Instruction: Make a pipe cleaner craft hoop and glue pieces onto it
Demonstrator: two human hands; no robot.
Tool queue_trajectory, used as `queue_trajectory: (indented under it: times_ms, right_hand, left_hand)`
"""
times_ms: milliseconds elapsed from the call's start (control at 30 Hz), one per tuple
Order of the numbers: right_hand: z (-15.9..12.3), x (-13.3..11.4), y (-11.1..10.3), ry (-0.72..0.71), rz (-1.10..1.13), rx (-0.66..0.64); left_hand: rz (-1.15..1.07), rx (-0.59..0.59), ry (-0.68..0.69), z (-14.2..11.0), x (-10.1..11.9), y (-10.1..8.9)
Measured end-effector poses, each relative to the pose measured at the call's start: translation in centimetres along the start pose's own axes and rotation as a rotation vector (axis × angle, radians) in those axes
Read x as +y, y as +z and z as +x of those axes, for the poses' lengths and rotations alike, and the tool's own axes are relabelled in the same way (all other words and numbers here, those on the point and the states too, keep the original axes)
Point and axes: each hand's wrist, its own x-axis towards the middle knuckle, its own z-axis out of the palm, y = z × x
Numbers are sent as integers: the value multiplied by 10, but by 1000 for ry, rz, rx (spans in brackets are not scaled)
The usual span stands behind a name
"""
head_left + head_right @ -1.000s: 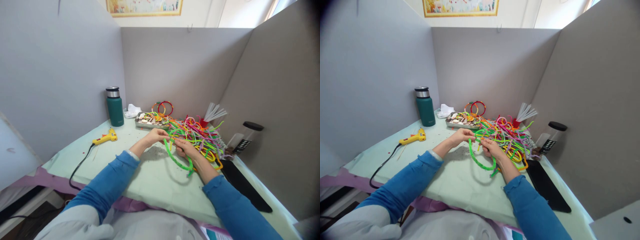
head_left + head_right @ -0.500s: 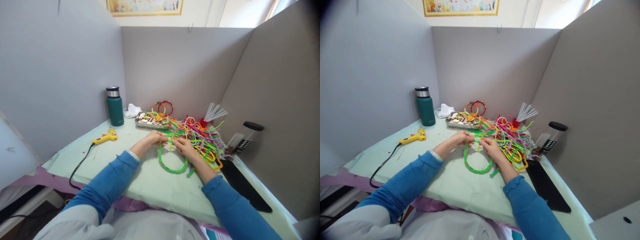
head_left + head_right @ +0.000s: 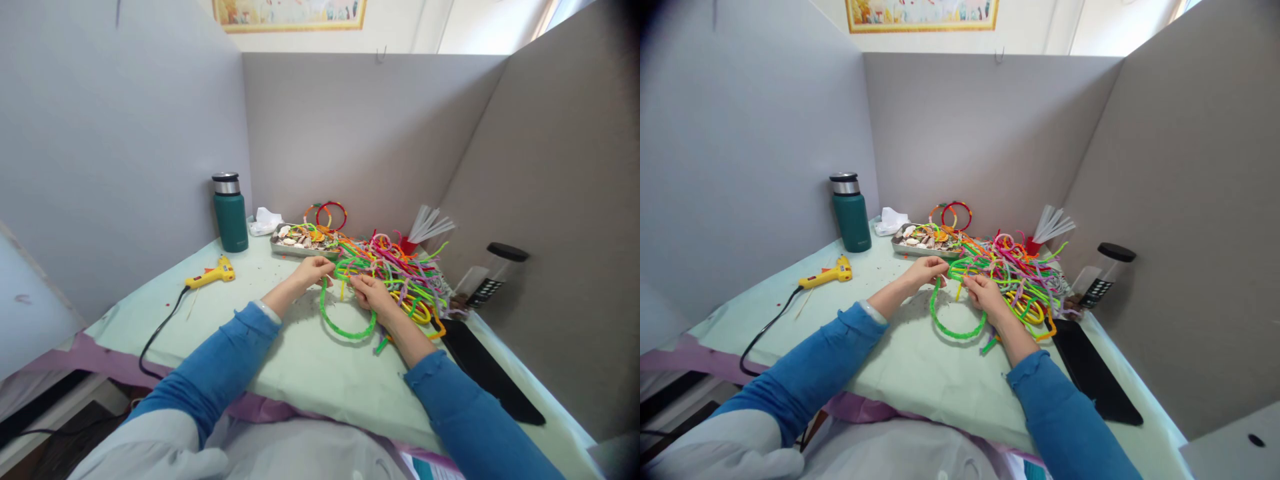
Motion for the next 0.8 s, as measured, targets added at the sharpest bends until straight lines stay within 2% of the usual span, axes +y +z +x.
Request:
queue_trajectory:
  times_ms: [367,500,800]
  right_hand:
    - [2,2,-4,13,99,-31]
    - [2,3,-4,13,89,-36]
    - [1,1,-3,20,82,-38]
  left_hand:
    - [-23,-66,255,1,0,1]
    - [39,-77,245,4,-3,2]
    - [90,-18,193,9,-7,2]
